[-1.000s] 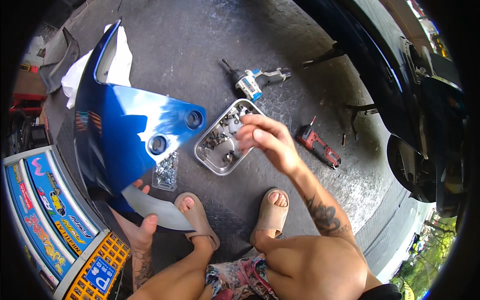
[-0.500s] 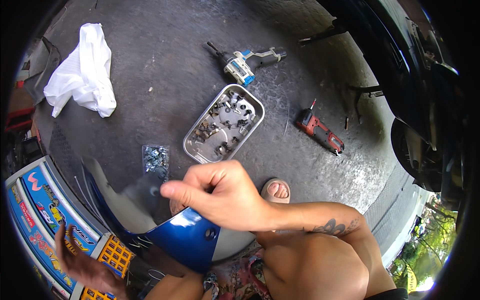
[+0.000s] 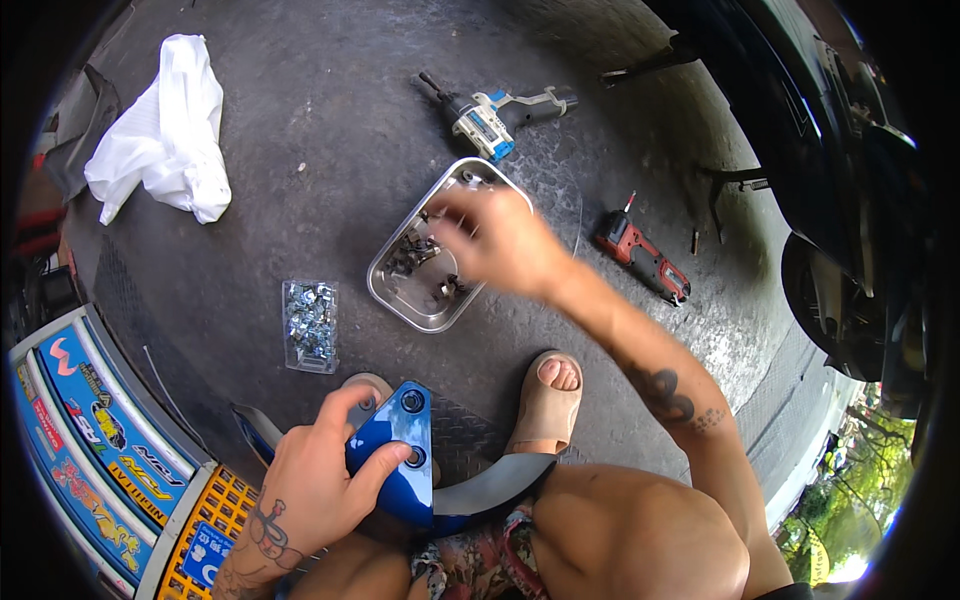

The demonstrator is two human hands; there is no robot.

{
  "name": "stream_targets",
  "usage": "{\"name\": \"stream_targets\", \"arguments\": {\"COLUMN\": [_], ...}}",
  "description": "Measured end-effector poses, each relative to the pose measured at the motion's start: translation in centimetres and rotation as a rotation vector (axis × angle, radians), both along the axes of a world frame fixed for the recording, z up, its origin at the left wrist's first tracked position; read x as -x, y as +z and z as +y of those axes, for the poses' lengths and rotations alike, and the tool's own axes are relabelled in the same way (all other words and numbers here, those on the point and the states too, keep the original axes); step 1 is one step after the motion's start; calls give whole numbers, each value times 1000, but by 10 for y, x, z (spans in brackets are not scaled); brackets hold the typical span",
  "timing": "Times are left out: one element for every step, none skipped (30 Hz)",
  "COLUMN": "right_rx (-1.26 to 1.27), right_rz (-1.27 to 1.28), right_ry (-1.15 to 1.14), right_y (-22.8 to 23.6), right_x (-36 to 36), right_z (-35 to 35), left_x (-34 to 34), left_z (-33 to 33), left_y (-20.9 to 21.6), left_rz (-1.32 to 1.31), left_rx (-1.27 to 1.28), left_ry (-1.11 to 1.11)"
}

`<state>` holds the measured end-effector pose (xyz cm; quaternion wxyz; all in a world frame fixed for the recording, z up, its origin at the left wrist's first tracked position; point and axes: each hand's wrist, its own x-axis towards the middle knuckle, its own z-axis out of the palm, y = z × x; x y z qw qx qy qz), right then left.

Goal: The person assembles a motorcycle fender by inserting plastic fasteners and tightening screws with a screwdriver. They handle a blue and gray fender, fasteners, and screws, using a manual screwdriver to secure the components.

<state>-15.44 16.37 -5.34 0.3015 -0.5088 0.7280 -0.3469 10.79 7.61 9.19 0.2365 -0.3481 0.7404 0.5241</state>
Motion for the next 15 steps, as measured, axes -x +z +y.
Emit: {"name": "stream_targets", "arguments": {"right_rx": [-32,-54,-212,-163,-227,-255,-233,-198,-107,-172,-218,-215,-230,-220,-109], "right_rz": [214,364,524,619,707,774,850,908,975,1049,1024,1015,1001,976,860], "right_ry": [-57,34,86,154,213,274,300,335,348,397,428,434,443,470,411], "right_y": [-18,-33,-47,-60,-69,-77,-81,-84,-86,-87,-86,-85,-84,-80,-76], "right_x": [27,48,65,76,82,86,86,84,83,81,83,83,84,88,88], "right_z": [-6,-3,-3,-2,-1,-2,-1,-2,-4,-6,-9,-10,-11,-12,-9], "left_x": [-2,-5,-7,-9,-11,-12,-13,-11,-9,-6,-3,-1,0,1,-1], "left_z": [0,-1,-2,-4,-5,-8,-10,-11,-12,-9,-6,-1,3,9,15], "left_y": [-5,-8,-11,-13,-14,-15,-14,-15,-16,-16,-19,-21,-25,-30,-34], "left_rz": [-3,-34,23,27,32,27,88,82,129,99,84,67,83,60,62], "left_rx": [-34,-69,-89,-110,-132,-119,-156,-189,-212,-222,-223,-225,-222,-251,-267], "left_ry": [2,30,66,105,147,170,219,216,218,195,178,160,134,118,104]}}
